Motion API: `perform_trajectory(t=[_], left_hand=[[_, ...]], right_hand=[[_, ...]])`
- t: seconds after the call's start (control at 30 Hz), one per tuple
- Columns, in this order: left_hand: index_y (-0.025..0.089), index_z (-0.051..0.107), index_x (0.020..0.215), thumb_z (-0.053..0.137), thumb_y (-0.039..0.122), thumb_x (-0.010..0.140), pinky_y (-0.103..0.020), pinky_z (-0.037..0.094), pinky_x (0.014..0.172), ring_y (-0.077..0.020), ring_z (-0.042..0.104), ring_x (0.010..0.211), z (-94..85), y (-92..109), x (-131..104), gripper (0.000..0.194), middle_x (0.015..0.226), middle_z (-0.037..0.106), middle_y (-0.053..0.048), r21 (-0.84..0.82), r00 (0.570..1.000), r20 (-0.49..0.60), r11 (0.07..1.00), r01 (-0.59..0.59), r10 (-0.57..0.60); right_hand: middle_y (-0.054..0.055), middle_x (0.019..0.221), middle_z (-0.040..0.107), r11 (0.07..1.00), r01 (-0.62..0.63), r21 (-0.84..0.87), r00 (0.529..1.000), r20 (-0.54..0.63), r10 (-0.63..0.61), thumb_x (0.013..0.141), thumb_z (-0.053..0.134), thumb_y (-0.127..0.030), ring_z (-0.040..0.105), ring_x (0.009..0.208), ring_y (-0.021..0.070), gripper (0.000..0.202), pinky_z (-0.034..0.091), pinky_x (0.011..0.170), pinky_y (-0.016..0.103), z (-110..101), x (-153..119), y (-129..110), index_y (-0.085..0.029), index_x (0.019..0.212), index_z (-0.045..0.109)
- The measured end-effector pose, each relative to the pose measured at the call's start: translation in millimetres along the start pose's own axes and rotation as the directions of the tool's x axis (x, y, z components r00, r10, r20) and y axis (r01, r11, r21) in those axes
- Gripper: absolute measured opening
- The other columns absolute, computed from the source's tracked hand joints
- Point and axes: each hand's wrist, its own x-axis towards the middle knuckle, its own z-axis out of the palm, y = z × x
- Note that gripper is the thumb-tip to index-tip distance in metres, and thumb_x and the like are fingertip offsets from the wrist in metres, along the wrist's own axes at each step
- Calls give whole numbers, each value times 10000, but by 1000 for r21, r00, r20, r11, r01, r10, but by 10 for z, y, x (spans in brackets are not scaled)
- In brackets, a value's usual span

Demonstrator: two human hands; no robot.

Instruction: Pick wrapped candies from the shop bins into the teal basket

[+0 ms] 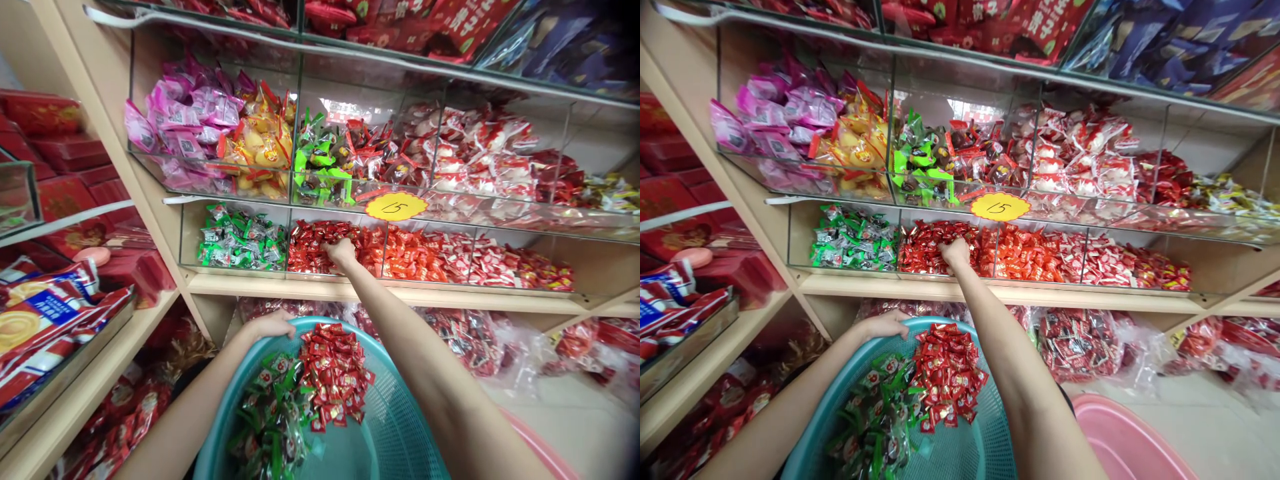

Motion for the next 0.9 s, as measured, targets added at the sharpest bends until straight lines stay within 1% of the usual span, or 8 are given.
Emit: perform_trajectory(t=[0.1,0.23,0.33,0.4,0.5,0.57,0.7,0.9], left_hand=[[158,619,707,517,214,508,-190,374,458,-127,527,550,-5,8,-4,230,602,589,31,-3,1000,7,1000,23,-23],[155,633,711,521,214,515,-189,377,462,-126,532,550,-8,-13,12,233,602,593,32,18,1000,8,1000,15,-15],[150,641,724,519,217,522,-194,383,471,-132,541,558,-2,-28,17,245,618,606,25,19,1000,7,1000,11,-11],[148,647,751,517,217,524,-199,393,483,-142,554,579,2,-27,10,271,645,620,19,12,1000,8,1000,12,-12],[146,647,776,519,215,518,-207,405,499,-153,564,604,7,-18,-4,296,662,626,16,12,1000,0,1000,22,-22],[146,640,761,520,215,515,-209,404,496,-153,561,598,8,-17,-4,282,646,616,17,16,1000,-5,1000,24,-24],[151,609,683,520,218,518,-208,397,481,-146,546,569,10,-16,6,199,586,577,27,24,1000,-6,1000,10,-9],[162,608,695,511,210,522,-197,388,474,-139,545,566,5,31,-17,204,589,579,37,20,1000,14,1000,19,-19]], right_hand=[[152,923,614,996,55,-63,996,-62,-59,678,582,-427,584,831,265,322,443,678,354,-203,-134,8,-143,828,609],[95,780,624,939,304,-162,932,-155,-329,734,529,-456,584,756,226,284,420,664,328,-489,-442,149,-181,762,594],[46,679,609,879,476,23,867,-181,-464,751,530,-444,561,645,160,276,414,626,279,-656,-768,358,-171,753,573],[39,704,614,832,499,242,866,-174,-468,750,549,-429,555,635,141,283,424,615,265,-723,-1018,539,-160,836,570],[27,752,617,768,372,522,916,-72,-395,746,570,-403,559,666,137,458,445,642,276,-727,-1403,868,-164,1129,492],[19,758,605,763,201,614,953,58,-298,746,566,-406,543,657,132,522,449,634,280,-668,-1634,1107,-175,1203,462],[20,779,571,703,-179,688,929,354,-110,726,585,-409,507,659,119,390,436,581,244,-499,-1960,1513,-181,1043,568],[-42,631,509,664,-322,676,908,420,13,638,667,-345,439,566,91,364,373,549,207,-374,-2066,1740,-199,955,564]])
